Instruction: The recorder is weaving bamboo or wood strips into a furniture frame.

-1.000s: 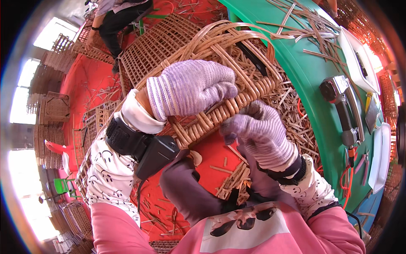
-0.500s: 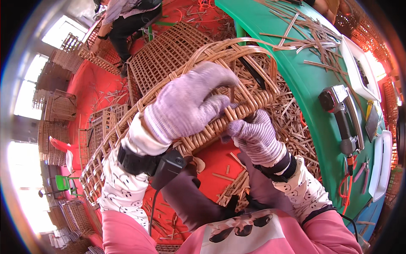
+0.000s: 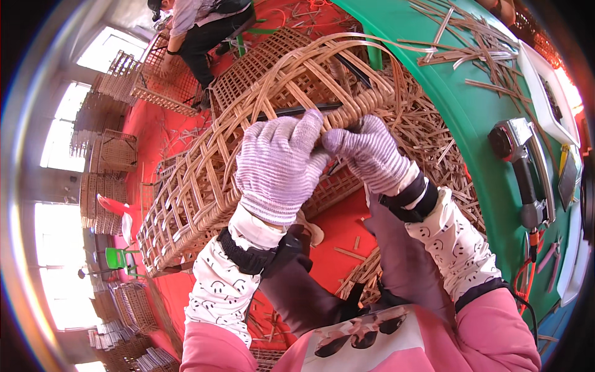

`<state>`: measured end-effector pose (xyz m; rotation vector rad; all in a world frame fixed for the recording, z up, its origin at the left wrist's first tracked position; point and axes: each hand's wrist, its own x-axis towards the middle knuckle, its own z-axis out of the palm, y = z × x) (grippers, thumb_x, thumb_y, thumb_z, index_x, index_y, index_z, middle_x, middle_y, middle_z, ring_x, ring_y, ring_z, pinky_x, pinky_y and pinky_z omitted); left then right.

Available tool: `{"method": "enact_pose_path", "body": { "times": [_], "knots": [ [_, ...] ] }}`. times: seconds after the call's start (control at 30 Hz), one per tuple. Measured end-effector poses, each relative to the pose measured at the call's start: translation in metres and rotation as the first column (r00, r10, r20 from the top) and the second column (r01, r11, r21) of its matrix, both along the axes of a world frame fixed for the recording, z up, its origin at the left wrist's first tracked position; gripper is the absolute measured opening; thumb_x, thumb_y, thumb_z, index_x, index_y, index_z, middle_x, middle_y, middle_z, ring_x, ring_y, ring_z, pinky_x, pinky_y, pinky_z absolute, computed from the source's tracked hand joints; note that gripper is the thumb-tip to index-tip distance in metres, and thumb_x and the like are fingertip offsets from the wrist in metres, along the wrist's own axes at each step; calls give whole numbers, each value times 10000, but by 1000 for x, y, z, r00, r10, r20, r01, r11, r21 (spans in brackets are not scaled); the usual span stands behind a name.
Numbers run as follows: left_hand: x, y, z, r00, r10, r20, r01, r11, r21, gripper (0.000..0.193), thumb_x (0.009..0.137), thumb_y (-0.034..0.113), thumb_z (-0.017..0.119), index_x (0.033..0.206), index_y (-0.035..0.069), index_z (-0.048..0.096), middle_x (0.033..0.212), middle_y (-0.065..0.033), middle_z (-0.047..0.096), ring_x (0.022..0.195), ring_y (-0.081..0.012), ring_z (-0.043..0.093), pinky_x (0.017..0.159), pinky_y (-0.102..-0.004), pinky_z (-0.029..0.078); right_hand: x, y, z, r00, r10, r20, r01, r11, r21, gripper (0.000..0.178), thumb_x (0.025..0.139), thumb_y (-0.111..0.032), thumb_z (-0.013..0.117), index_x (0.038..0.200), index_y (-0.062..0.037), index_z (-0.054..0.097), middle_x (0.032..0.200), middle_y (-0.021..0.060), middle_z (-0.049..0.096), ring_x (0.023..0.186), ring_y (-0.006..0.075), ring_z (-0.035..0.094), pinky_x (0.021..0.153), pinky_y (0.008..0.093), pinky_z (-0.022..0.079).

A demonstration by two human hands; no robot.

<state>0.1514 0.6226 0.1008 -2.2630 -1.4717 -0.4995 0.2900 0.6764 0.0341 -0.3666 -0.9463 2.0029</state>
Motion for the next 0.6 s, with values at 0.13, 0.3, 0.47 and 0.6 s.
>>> {"method": "enact_pose_path", "body": {
  "times": [0.13,0.3,0.47,0.6],
  "knots": [
    [5,4,-3,998,30,-56,-25,995,95,462,653,246,735,1048,60,581,795,-53,593,748,-229,585,748,-383,429,0,11,-1,998,60,38,-59,998,-10,257,860,-206,624,1025,-10,611,891,46,640,786,119,593,692,241,473],
    [4,8,-7,989,53,-138,-33,988,148,443,649,267,733,1017,67,589,747,-39,573,716,-218,574,730,-369,424,14,14,-9,991,136,20,-137,984,113,291,863,-226,607,1030,12,601,901,62,635,786,129,592,705,259,478],
    [4,10,-6,970,134,-203,-103,982,155,411,679,279,714,1004,61,588,725,-29,571,716,-201,578,737,-353,426,25,9,-7,991,-29,129,29,1000,2,223,845,-100,595,1019,39,595,895,93,640,771,145,605,698,269,495],
    [6,10,-4,978,102,-181,-75,985,153,386,703,275,704,998,58,583,706,-23,564,695,-180,577,733,-347,429,39,-10,7,729,-606,317,414,760,501,168,823,-53,577,982,-16,619,836,80,640,767,156,623,626,264,491]
  ]
}}
